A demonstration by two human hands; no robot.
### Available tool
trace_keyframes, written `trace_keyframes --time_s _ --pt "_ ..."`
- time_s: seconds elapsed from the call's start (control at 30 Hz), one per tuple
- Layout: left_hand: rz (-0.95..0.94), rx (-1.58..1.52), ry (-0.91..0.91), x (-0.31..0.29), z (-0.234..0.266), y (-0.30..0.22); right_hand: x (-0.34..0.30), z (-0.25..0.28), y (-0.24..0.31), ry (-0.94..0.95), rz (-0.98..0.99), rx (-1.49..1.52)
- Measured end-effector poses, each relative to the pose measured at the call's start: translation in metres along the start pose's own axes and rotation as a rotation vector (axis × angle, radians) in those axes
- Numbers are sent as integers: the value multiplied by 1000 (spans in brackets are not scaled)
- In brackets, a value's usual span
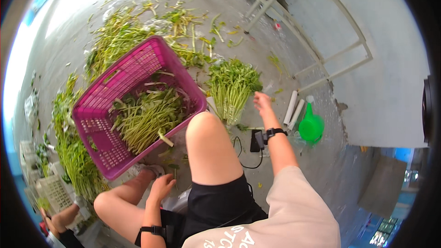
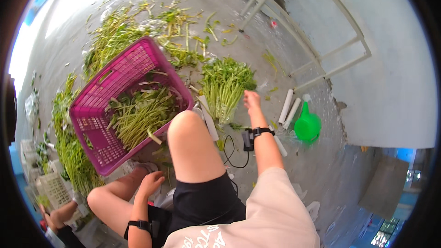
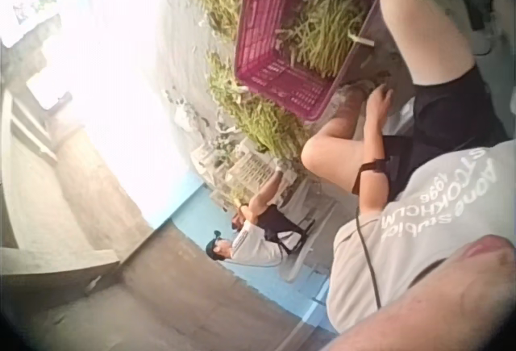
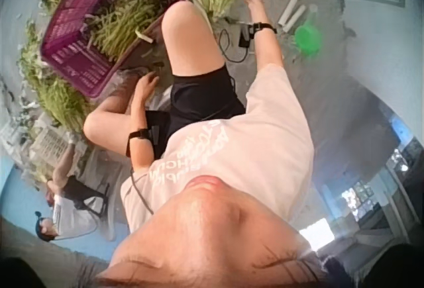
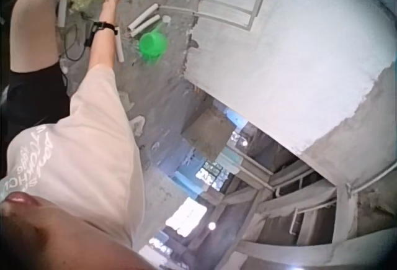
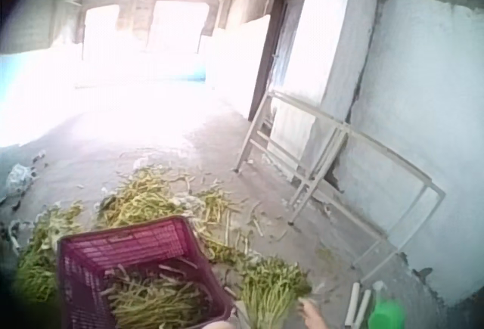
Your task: The person removes plastic wrap from bundles of water spinach by hand, places the vegetables into a purple basket, and then sorts through the individual stalks.
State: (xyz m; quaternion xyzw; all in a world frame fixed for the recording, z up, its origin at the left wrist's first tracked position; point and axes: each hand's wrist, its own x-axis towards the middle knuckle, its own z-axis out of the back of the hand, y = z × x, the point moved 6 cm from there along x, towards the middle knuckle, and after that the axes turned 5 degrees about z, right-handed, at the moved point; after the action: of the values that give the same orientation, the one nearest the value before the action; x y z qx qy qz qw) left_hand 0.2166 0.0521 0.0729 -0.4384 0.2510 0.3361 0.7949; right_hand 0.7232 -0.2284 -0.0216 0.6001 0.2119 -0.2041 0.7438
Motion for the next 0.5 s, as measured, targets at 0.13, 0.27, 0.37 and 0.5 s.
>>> trace_keyframes --time_s 0.13,0.27,0.37,0.5 --pt "133 -43 45 5 -12 17 42 18 -118 -42 -53 -561" --pt "208 -105 55 6 -24 47 47 -11 -172 108 -122 -789" --pt "246 -67 72 8 -17 17 53 -22 -192 82 -176 -800" --pt "237 -138 68 10 -20 7 61 -42 -197 84 -114 -700"
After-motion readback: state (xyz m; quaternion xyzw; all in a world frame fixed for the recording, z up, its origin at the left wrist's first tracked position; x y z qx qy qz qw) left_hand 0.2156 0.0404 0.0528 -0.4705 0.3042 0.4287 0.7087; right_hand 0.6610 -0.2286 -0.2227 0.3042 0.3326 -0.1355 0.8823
